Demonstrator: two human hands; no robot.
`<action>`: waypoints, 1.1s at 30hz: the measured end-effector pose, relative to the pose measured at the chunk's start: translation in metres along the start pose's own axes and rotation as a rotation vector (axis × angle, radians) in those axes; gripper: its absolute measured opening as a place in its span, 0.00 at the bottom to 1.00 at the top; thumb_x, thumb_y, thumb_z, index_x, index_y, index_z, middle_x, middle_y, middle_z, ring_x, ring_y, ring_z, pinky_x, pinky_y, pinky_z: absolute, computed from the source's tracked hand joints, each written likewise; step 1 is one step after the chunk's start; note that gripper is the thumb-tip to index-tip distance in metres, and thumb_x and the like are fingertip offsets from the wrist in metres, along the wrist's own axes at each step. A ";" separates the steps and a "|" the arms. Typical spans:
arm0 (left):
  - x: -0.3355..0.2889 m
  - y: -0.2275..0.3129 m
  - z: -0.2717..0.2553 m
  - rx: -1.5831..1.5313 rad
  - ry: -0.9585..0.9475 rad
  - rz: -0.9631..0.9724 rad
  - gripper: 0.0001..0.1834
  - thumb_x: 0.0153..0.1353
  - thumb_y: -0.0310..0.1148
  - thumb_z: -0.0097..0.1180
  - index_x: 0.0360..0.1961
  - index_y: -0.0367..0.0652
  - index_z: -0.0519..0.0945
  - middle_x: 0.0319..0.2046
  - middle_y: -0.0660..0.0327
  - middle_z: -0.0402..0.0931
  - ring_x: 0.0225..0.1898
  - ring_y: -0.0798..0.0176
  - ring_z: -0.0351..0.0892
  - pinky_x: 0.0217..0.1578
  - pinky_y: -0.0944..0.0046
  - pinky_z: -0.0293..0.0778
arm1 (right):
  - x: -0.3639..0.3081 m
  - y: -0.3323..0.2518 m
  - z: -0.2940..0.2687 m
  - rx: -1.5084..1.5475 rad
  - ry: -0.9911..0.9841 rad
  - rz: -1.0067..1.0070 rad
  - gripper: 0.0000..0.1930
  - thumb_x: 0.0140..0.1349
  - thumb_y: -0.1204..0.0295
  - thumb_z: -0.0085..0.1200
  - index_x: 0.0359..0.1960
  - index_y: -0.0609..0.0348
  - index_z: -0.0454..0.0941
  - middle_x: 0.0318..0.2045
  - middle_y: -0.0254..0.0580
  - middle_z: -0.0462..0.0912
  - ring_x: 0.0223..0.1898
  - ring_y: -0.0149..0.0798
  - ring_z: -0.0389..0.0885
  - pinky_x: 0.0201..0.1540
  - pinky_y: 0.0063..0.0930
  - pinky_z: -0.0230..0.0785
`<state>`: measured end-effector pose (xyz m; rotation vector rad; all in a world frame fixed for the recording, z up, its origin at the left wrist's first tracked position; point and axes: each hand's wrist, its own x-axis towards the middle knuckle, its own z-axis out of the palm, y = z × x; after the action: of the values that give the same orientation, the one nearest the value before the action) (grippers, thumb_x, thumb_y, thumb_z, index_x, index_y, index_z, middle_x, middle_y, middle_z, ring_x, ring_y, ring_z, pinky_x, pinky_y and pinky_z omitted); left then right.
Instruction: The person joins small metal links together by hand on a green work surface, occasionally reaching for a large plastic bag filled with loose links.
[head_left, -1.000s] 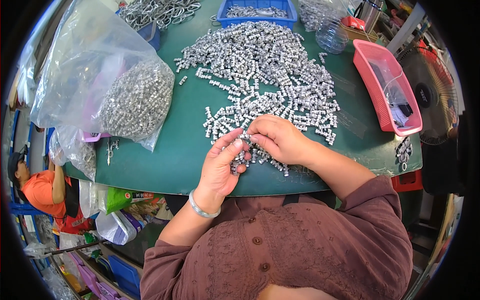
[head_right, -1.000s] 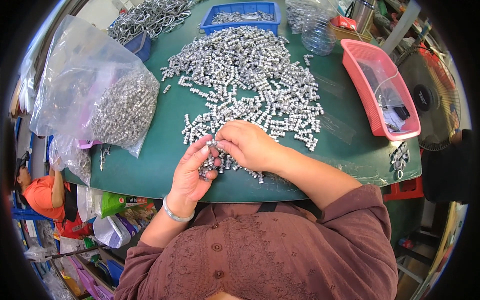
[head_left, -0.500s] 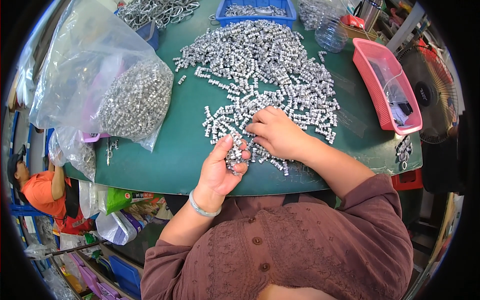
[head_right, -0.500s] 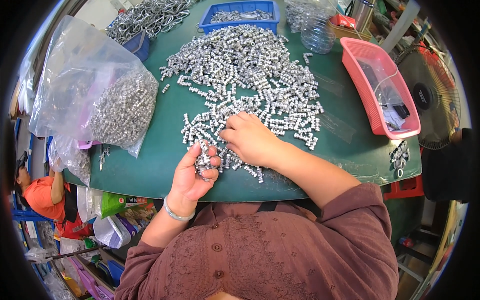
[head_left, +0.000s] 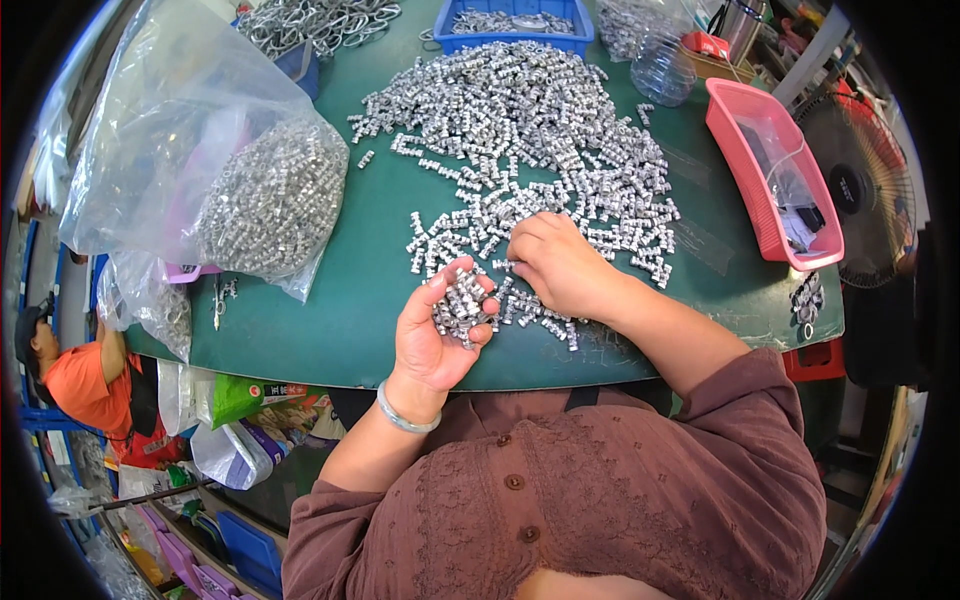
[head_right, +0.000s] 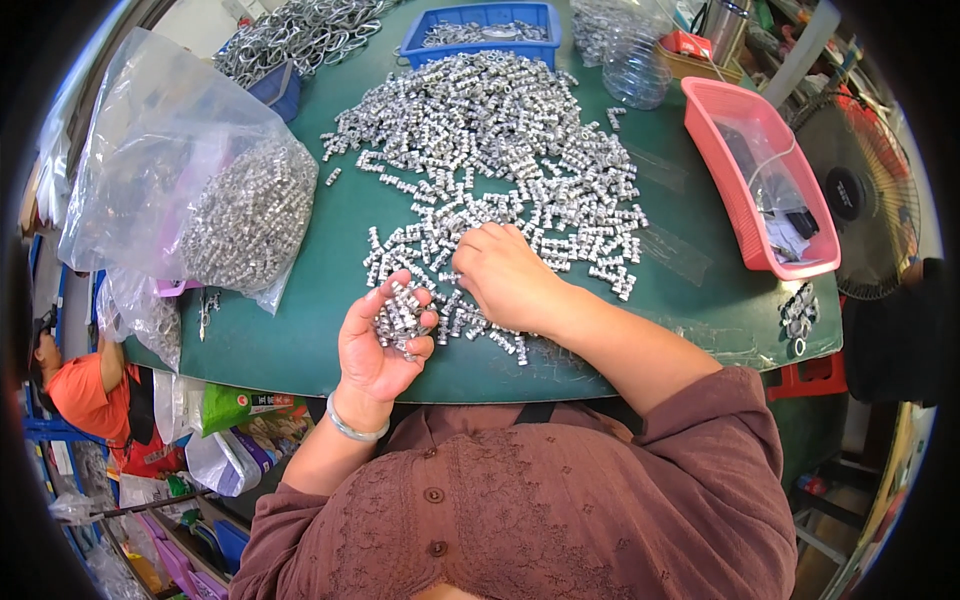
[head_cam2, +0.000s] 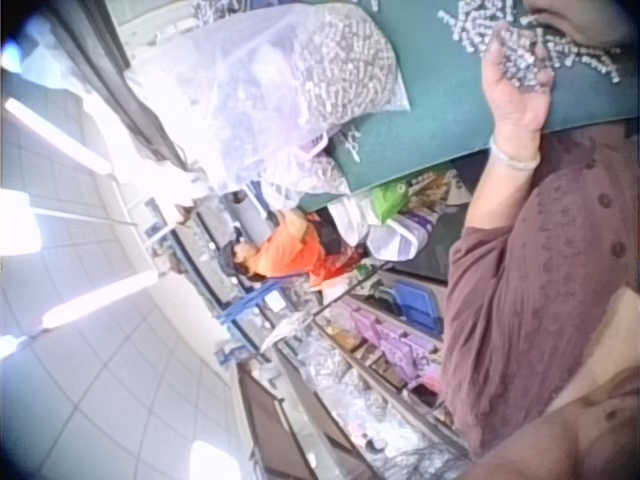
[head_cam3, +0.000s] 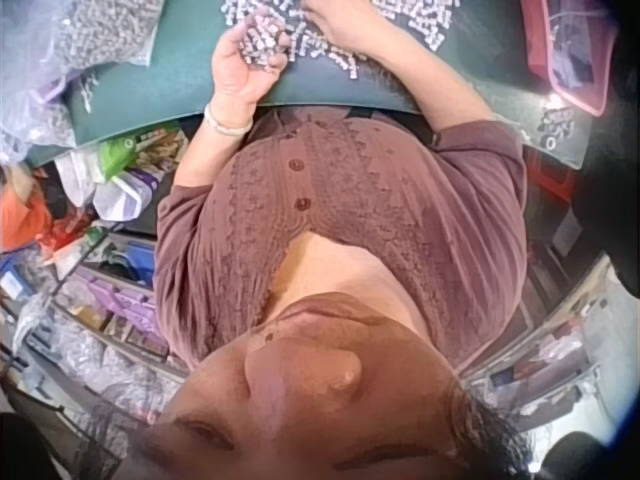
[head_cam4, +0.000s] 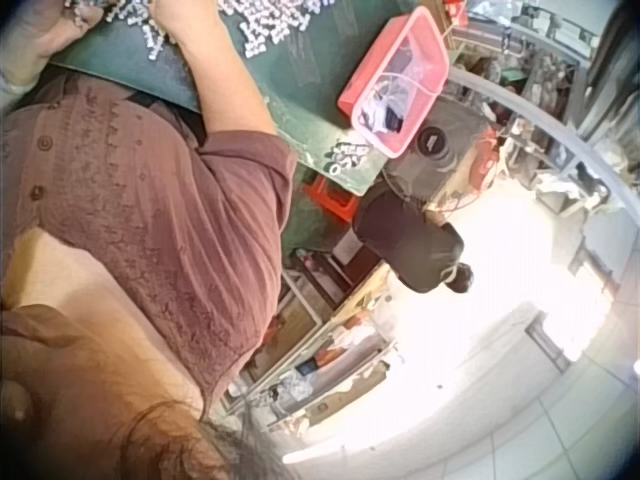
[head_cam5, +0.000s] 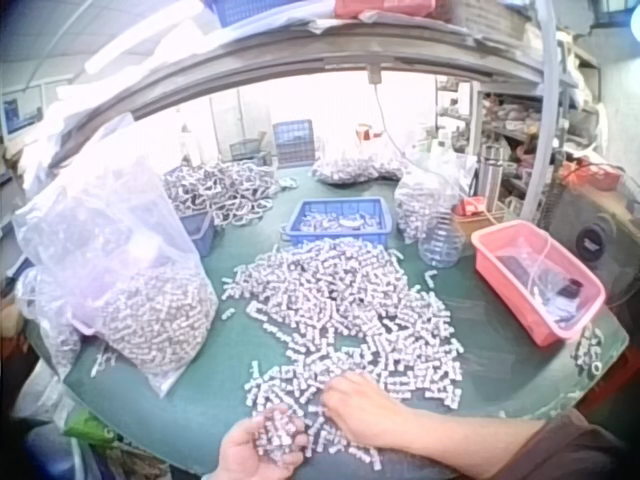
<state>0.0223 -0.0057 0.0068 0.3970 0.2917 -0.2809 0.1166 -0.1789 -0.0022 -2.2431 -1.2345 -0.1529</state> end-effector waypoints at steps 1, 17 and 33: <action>-0.001 0.000 0.000 0.015 0.027 0.020 0.10 0.59 0.37 0.49 0.39 0.47 0.74 0.34 0.58 0.72 0.34 0.59 0.70 0.20 0.73 0.66 | 0.001 -0.002 -0.001 0.049 0.047 -0.011 0.04 0.51 0.75 0.51 0.30 0.59 0.73 0.32 0.42 0.72 0.39 0.45 0.69 0.43 0.36 0.59; 0.004 -0.009 -0.001 0.254 0.106 0.096 0.07 0.59 0.32 0.52 0.39 0.45 0.72 0.31 0.61 0.74 0.28 0.64 0.73 0.18 0.75 0.64 | 0.004 -0.021 -0.018 0.461 0.072 -0.098 0.04 0.55 0.74 0.50 0.30 0.62 0.72 0.28 0.42 0.74 0.35 0.47 0.72 0.39 0.36 0.64; -0.007 0.028 -0.005 -0.166 -0.207 0.001 0.10 0.62 0.37 0.47 0.37 0.45 0.77 0.32 0.63 0.68 0.30 0.67 0.66 0.18 0.77 0.66 | 0.001 -0.005 -0.015 0.436 0.073 -0.047 0.05 0.55 0.72 0.52 0.30 0.61 0.74 0.29 0.42 0.75 0.35 0.44 0.73 0.38 0.33 0.66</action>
<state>0.0243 0.0225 0.0141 0.2018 0.1102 -0.2920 0.1153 -0.1840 0.0127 -1.8181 -1.1539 0.0171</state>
